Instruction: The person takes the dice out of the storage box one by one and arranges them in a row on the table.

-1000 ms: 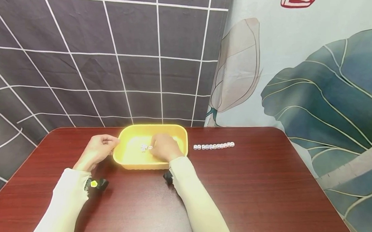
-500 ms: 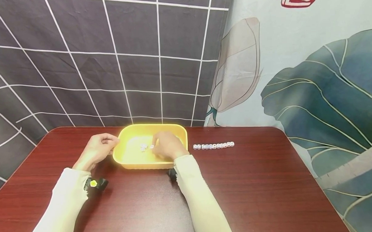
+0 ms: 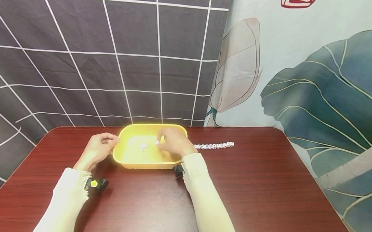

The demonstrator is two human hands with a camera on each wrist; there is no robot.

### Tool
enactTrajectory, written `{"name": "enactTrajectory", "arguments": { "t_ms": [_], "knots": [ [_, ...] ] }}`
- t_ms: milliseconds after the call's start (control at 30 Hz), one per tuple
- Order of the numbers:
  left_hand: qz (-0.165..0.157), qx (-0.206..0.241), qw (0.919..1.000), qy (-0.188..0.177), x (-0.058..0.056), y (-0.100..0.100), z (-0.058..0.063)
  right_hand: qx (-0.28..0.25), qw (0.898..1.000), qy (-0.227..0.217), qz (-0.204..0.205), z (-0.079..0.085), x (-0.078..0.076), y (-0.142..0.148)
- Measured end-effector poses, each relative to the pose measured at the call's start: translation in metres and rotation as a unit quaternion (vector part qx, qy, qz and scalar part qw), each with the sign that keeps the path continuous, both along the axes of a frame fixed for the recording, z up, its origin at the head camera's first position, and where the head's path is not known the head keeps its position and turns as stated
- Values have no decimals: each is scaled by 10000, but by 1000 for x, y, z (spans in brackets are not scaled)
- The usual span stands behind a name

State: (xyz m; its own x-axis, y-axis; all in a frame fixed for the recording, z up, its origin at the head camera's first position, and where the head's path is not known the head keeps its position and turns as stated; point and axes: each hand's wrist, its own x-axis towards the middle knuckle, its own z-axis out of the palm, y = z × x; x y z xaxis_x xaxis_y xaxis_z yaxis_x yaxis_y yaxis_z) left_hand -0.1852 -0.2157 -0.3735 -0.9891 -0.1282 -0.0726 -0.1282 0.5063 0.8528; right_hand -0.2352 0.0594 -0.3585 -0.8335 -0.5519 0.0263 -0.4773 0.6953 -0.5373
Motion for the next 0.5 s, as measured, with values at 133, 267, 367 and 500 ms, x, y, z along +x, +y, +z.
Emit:
{"name": "enactTrajectory", "arguments": {
  "t_ms": [133,267,367,500],
  "knots": [
    [-14,45,10000,5,0,1,-1,-57,9999,106,-23,4,-1,7],
    [-28,81,10000,-22,0,1,0,-126,9998,121,-68,9,0,14],
    [-5,59,10000,-45,0,1,1,-168,9996,178,-117,11,-1,19],
    [-1,44,10000,-68,-1,1,2,-271,9993,193,-196,12,-1,25]
  ]
}}
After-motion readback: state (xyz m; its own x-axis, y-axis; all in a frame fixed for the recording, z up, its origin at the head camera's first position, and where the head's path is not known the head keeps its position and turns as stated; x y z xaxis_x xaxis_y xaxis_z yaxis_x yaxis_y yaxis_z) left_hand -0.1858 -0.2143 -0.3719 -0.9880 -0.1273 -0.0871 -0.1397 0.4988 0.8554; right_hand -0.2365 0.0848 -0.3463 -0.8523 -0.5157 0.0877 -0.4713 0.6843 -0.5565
